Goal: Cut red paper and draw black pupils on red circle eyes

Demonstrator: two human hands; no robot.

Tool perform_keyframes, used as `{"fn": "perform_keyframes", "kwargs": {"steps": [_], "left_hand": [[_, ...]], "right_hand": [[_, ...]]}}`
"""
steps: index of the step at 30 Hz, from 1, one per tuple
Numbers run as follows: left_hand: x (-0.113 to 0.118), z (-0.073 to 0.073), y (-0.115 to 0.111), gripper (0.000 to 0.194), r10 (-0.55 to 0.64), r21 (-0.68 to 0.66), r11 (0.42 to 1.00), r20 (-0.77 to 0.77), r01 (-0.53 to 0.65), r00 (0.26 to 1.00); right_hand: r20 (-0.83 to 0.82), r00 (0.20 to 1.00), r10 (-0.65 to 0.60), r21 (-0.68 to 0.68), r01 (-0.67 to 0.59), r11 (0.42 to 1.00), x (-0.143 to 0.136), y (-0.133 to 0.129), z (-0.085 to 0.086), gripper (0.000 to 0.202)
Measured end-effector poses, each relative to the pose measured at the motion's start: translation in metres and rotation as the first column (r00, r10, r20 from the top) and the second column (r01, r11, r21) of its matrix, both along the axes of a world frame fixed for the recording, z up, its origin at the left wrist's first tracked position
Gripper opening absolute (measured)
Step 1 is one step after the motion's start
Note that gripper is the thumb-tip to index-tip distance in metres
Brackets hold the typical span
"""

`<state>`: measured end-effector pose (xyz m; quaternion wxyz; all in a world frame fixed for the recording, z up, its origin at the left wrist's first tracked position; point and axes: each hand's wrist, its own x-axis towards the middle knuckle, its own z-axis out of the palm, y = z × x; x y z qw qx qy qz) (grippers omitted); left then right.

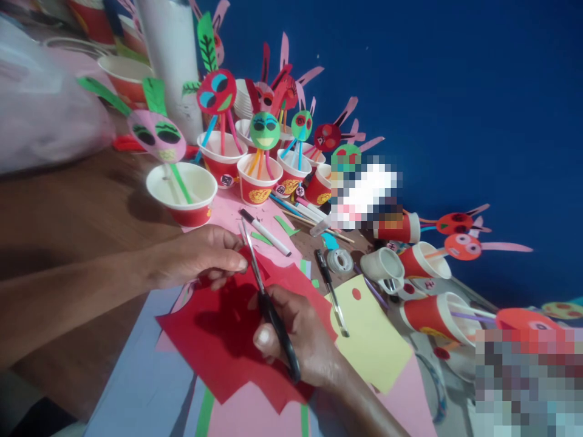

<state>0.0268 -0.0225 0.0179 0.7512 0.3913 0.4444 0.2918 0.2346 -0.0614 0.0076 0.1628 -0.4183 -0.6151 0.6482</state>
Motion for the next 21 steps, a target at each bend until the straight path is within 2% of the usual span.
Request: {"fn": "perform_keyframes", "kwargs": {"steps": [9, 16, 21], "left_hand": [[-0.001, -0.002, 0.000, 0.018, -0.005, 0.004, 1.000, 0.011, 0.005, 1.000], [0.000, -0.012, -0.002, 0.021, 0.003, 0.083, 0.997, 0.046, -0.007, 0.999], [0.004, -0.014, -0.006, 0.021, 0.029, 0.103, 0.994, 0.070, -0.037, 0.997]], "right_hand": [[0.016, 1.000, -0.015, 0.014, 0.015, 1.000, 0.003, 0.001, -0.001, 0.052], [-0.042, 0.996, -0.074, 0.052, 0.076, 0.996, 0.000, 0.000, -0.004, 0.053], [-0.068, 0.993, -0.098, 0.063, 0.103, 0.993, -0.004, -0.001, -0.006, 0.054]]}}
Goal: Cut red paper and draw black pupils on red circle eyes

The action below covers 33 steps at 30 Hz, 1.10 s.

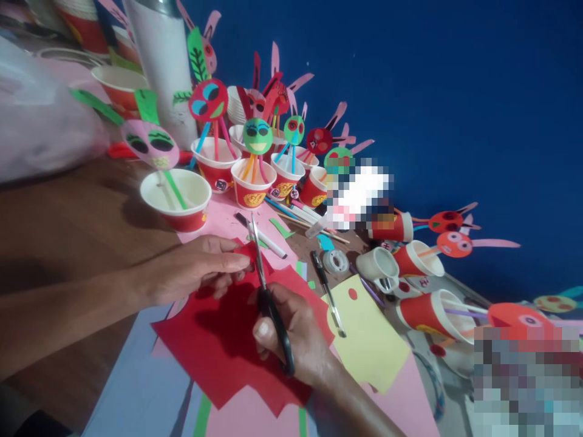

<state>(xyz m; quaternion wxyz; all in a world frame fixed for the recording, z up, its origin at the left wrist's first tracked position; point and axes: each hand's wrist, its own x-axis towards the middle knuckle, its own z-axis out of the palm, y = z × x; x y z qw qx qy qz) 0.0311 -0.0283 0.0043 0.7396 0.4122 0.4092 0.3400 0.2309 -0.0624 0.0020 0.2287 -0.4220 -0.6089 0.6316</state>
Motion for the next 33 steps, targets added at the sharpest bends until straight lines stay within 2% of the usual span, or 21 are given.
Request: {"fn": "perform_keyframes", "kwargs": {"steps": [9, 19, 27, 33], "left_hand": [[0.0022, 0.0026, -0.0017, 0.016, 0.073, 0.021, 0.997, -0.039, -0.072, 0.997], [-0.0021, 0.0032, 0.0028, 0.012, 0.035, 0.003, 0.999, -0.083, -0.034, 0.996], [-0.0034, 0.0062, 0.0033, 0.010, 0.001, -0.009, 1.000, -0.077, -0.002, 0.997], [-0.0031, 0.0055, 0.0031, 0.010, -0.007, -0.005, 1.000, -0.080, 0.007, 0.997]], "right_hand": [[-0.026, 1.000, 0.009, -0.019, -0.010, 1.000, -0.0045, -0.0041, -0.0034, 0.055], [-0.036, 0.998, 0.053, -0.044, -0.054, 0.998, -0.0044, -0.0032, -0.0023, 0.056], [-0.020, 0.999, 0.030, -0.025, -0.031, 0.999, -0.0078, -0.0042, 0.0013, 0.075], [-0.023, 1.000, 0.011, -0.049, -0.012, 0.999, -0.0093, -0.0061, 0.0022, 0.071]]}}
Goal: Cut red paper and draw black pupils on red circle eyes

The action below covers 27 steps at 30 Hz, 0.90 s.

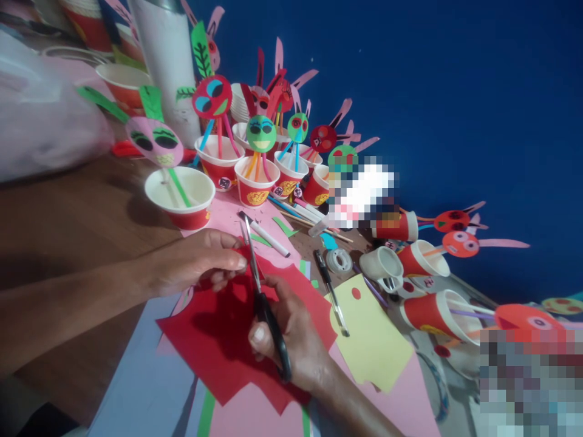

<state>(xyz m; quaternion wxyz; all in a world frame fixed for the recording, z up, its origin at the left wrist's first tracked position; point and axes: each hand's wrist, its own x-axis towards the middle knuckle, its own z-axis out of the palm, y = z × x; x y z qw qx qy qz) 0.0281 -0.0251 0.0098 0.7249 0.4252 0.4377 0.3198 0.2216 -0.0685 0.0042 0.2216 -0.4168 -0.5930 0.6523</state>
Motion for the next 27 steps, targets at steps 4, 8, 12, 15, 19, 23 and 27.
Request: {"fn": "perform_keyframes", "kwargs": {"steps": [4, 8, 12, 15, 19, 23, 27], "left_hand": [[-0.0004, -0.0010, 0.0003, 0.008, -0.003, -0.005, 1.000, -0.001, 0.003, 1.000], [-0.0006, -0.0003, 0.0003, 0.009, 0.001, -0.023, 1.000, 0.008, -0.001, 1.000], [-0.0013, 0.0006, 0.0012, 0.010, 0.004, -0.035, 0.999, 0.007, -0.003, 1.000], [-0.0023, 0.0011, 0.0021, 0.010, -0.016, -0.046, 0.999, 0.016, 0.016, 1.000], [-0.0029, 0.0033, 0.0023, 0.012, -0.014, -0.075, 0.997, 0.020, 0.015, 1.000], [-0.0028, 0.0050, 0.0019, 0.016, -0.009, -0.093, 0.996, 0.038, 0.012, 0.999], [-0.0033, 0.0046, 0.0027, 0.013, -0.006, -0.105, 0.994, 0.038, 0.010, 0.999]], "right_hand": [[-0.009, 1.000, -0.020, -0.024, 0.020, 1.000, 0.0000, -0.0001, -0.0013, 0.065], [-0.023, 1.000, -0.017, -0.032, 0.017, 0.999, 0.0016, 0.0000, -0.0034, 0.059], [-0.008, 1.000, -0.006, -0.033, 0.006, 0.999, 0.0039, 0.0003, -0.0036, 0.057], [-0.002, 1.000, 0.005, -0.029, -0.005, 1.000, 0.0053, 0.0010, -0.0033, 0.056], [0.019, 1.000, 0.005, -0.027, -0.005, 1.000, 0.0058, 0.0015, -0.0031, 0.055], [0.040, 0.999, 0.001, -0.036, 0.000, 0.999, 0.0059, 0.0012, -0.0025, 0.056], [0.041, 0.999, 0.006, -0.035, -0.004, 0.999, 0.0070, 0.0018, -0.0018, 0.056]]}}
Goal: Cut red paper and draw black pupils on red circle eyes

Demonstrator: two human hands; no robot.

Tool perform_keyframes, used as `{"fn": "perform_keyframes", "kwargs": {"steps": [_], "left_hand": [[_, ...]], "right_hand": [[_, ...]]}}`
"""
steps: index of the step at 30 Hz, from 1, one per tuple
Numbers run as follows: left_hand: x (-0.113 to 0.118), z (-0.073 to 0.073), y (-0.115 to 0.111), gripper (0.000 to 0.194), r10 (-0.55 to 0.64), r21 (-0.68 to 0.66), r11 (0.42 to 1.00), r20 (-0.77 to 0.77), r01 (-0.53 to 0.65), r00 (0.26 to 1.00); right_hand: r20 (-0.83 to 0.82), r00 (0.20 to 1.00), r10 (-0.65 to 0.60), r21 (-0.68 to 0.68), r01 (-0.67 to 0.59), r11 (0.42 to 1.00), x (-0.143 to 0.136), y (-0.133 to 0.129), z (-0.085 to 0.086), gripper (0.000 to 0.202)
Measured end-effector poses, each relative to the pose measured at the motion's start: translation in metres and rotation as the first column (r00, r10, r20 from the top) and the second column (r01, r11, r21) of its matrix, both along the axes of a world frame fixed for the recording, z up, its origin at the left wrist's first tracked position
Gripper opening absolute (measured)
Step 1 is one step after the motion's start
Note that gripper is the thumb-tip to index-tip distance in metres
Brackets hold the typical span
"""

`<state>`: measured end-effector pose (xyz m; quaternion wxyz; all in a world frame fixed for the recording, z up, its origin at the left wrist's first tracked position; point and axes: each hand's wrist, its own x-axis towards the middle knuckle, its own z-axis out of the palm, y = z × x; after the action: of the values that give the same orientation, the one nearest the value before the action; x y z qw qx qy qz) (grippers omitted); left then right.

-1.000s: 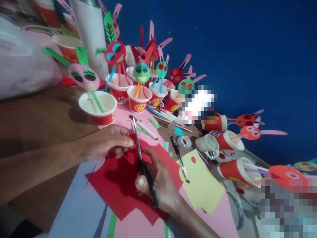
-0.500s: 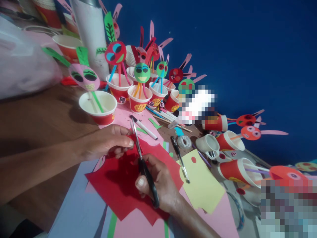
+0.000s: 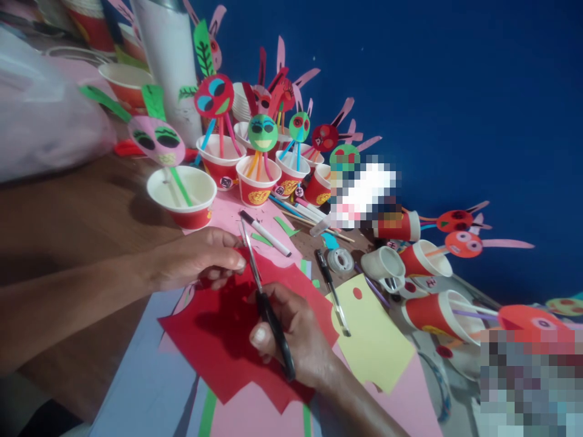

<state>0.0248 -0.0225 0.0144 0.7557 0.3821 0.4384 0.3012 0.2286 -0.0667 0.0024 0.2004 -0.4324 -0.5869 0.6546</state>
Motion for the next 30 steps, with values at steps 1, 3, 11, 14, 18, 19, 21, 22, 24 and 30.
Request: {"fn": "perform_keyframes", "kwargs": {"steps": [1, 3, 11, 14, 18, 19, 21, 22, 24, 30], "left_hand": [[-0.0001, -0.0001, 0.0002, 0.013, 0.000, -0.003, 1.000, 0.001, 0.000, 1.000], [-0.0002, -0.0002, 0.0006, 0.012, -0.001, -0.007, 1.000, 0.003, 0.001, 1.000], [-0.0009, 0.0000, 0.0001, 0.012, -0.043, -0.003, 0.999, 0.010, 0.043, 0.999], [-0.0016, -0.0011, 0.0000, 0.014, -0.063, -0.005, 0.998, 0.025, 0.063, 0.998], [-0.0020, -0.0002, 0.0005, 0.016, -0.082, -0.007, 0.997, 0.011, 0.082, 0.997], [-0.0019, 0.0010, 0.0007, 0.017, -0.087, -0.012, 0.996, -0.001, 0.087, 0.996], [-0.0016, 0.0042, 0.0010, 0.020, -0.090, -0.026, 0.996, -0.025, 0.089, 0.996], [-0.0014, 0.0058, 0.0010, 0.021, -0.093, -0.035, 0.995, -0.035, 0.091, 0.995], [-0.0012, 0.0079, 0.0010, 0.022, -0.095, -0.048, 0.994, -0.034, 0.093, 0.995], [-0.0016, 0.0033, 0.0009, 0.019, -0.088, -0.025, 0.996, -0.014, 0.088, 0.996]], "right_hand": [[-0.002, 1.000, 0.005, 0.001, -0.005, 1.000, 0.0004, 0.0003, 0.0001, 0.056], [0.000, 1.000, 0.014, 0.005, -0.014, 1.000, 0.0012, 0.0011, 0.0003, 0.056], [0.066, 0.992, 0.109, 0.034, -0.112, 0.993, 0.0056, 0.0059, 0.0037, 0.059], [0.062, 0.991, 0.121, 0.032, -0.123, 0.992, 0.0068, 0.0063, 0.0035, 0.059], [0.042, 0.993, 0.112, 0.028, -0.114, 0.993, 0.0073, 0.0054, 0.0035, 0.057], [0.040, 0.993, 0.109, 0.028, -0.110, 0.994, 0.0073, 0.0051, 0.0037, 0.057], [0.041, 0.994, 0.103, 0.028, -0.105, 0.994, 0.0075, 0.0047, 0.0042, 0.055], [0.041, 0.994, 0.103, 0.027, -0.104, 0.994, 0.0076, 0.0047, 0.0043, 0.055], [0.035, 0.994, 0.103, 0.023, -0.104, 0.994, 0.0081, 0.0048, 0.0041, 0.054], [0.035, 0.994, 0.103, 0.020, -0.104, 0.994, 0.0086, 0.0069, 0.0024, 0.052]]}}
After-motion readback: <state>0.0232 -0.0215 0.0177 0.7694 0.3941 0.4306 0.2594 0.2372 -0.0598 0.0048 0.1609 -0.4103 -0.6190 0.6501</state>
